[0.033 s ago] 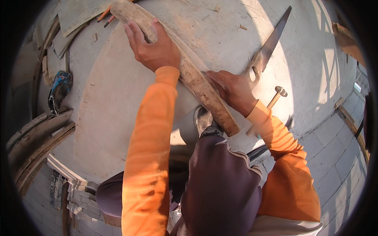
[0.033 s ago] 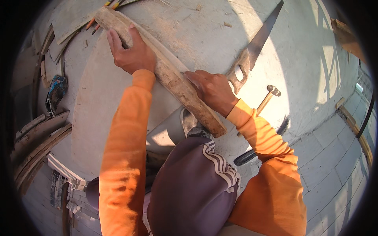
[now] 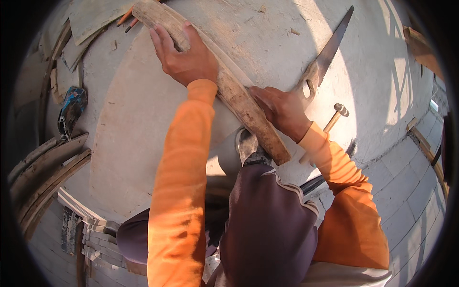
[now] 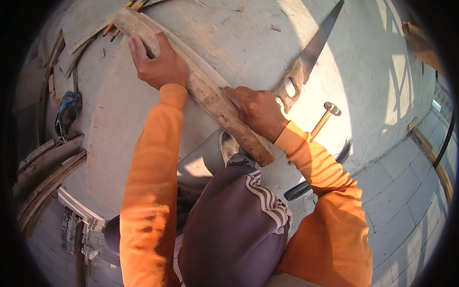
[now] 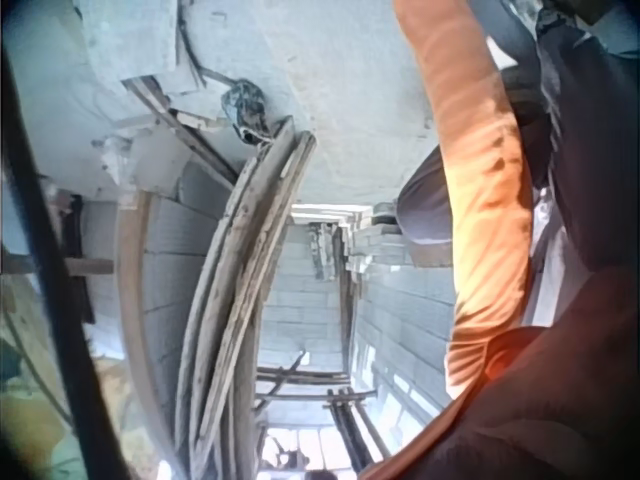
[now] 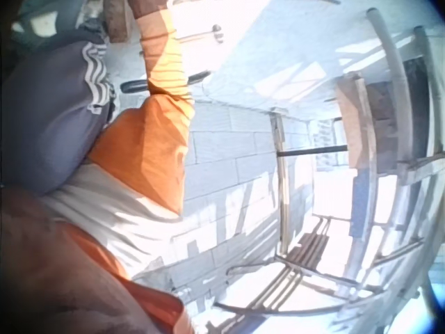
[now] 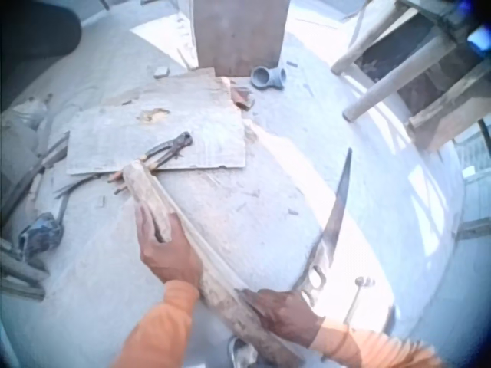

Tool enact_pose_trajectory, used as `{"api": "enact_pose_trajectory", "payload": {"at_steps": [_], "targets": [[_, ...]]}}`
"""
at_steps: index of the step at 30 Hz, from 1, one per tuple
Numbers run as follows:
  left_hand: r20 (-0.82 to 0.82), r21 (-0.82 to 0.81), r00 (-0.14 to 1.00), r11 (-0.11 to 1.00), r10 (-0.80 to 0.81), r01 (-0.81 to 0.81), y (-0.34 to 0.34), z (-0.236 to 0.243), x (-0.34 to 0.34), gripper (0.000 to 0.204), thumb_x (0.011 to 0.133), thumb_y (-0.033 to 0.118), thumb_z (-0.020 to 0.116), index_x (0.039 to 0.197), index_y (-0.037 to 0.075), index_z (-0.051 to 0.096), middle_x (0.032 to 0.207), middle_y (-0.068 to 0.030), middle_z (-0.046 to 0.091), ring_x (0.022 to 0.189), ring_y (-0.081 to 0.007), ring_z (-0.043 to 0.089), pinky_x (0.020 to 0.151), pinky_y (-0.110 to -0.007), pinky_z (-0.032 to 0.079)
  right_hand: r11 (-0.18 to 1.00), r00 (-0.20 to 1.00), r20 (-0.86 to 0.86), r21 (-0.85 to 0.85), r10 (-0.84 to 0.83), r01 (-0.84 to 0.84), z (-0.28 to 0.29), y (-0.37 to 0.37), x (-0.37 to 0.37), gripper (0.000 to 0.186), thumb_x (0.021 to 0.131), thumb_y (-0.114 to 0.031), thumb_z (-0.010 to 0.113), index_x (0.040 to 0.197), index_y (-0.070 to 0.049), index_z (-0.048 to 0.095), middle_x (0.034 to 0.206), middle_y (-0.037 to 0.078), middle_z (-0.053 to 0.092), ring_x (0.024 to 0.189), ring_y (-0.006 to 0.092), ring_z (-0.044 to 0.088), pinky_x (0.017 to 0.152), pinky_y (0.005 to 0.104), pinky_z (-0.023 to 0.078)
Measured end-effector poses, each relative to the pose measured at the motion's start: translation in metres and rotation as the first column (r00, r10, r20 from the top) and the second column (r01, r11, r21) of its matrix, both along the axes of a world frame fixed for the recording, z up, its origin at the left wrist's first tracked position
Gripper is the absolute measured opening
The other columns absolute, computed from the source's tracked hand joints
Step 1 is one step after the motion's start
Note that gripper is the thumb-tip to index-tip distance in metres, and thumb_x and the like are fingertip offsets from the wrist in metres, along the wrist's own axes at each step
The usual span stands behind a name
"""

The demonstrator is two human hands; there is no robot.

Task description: The person positions a piece of wood on a workspace, marks a line on it using a pencil and a wooden straightedge, and then saws along the marked line using a hand saw.

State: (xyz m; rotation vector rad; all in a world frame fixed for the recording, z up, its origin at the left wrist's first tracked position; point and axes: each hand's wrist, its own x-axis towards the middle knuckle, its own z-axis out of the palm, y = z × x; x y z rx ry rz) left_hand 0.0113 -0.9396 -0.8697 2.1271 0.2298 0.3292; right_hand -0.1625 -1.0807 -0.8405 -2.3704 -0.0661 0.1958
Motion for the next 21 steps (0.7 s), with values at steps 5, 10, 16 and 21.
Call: {"api": "enact_pose_trajectory", "payload": {"at_steps": [5, 10, 16, 21], "targets": [[0.012, 0.011, 1.000, 1.000, -0.016, 0.015, 0.004, -0.003, 0.001, 0.066, 0.098, 0.032, 0.066, 0.148, -0.008, 0.050, 0.159, -0.0246, 0.042, 0.146, -0.0382, 0.043, 0.120, -0.042, 0.037, 0.985, 0.980, -0.121, -0.054, 0.155, -0.163, 0.006, -0.023, -0.057, 0.051, 0.079, -0.001, 0.072, 0.129, -0.005, 0.064, 0.097, 0.013, 0.072, 0.069, 0.0292, 0.071, 0.060, 0.0391, 0.058], [-0.021, 0.004, 1.000, 1.000, 0.000, 0.000, 0.002, 0.001, 0.000, 0.067, 0.098, 0.032, 0.067, 0.147, -0.009, 0.050, 0.159, -0.0257, 0.042, 0.146, -0.0393, 0.043, 0.119, -0.042, 0.037, 1.000, 0.999, 0.043, -0.014, 0.023, -0.023, 0.012, -0.017, -0.034, 0.053, 0.080, -0.001, 0.072, 0.132, -0.004, 0.062, 0.094, 0.012, 0.072, 0.068, 0.0293, 0.070, 0.059, 0.0392, 0.058], [0.002, 0.018, 1.000, 1.000, -0.014, 0.014, 0.003, -0.001, 0.000, 0.067, 0.098, 0.033, 0.066, 0.148, -0.009, 0.049, 0.160, -0.0254, 0.042, 0.146, -0.0399, 0.043, 0.120, -0.042, 0.037, 0.998, 0.997, -0.054, 0.033, 0.061, -0.060, 0.000, -0.018, -0.064, 0.050, 0.083, -0.001, 0.072, 0.133, -0.004, 0.062, 0.088, 0.011, 0.071, 0.068, 0.0288, 0.070, 0.058, 0.0389, 0.057], [0.003, -0.001, 1.000, 1.000, -0.019, 0.019, 0.001, 0.000, 0.000, 0.067, 0.099, 0.033, 0.064, 0.148, -0.009, 0.049, 0.160, -0.0250, 0.041, 0.146, -0.0396, 0.042, 0.120, -0.042, 0.036, 0.999, 0.999, 0.033, 0.026, 0.038, -0.039, 0.009, -0.018, -0.044, 0.051, 0.083, -0.002, 0.073, 0.133, -0.004, 0.062, 0.085, 0.011, 0.070, 0.068, 0.0292, 0.070, 0.060, 0.0382, 0.057]]}}
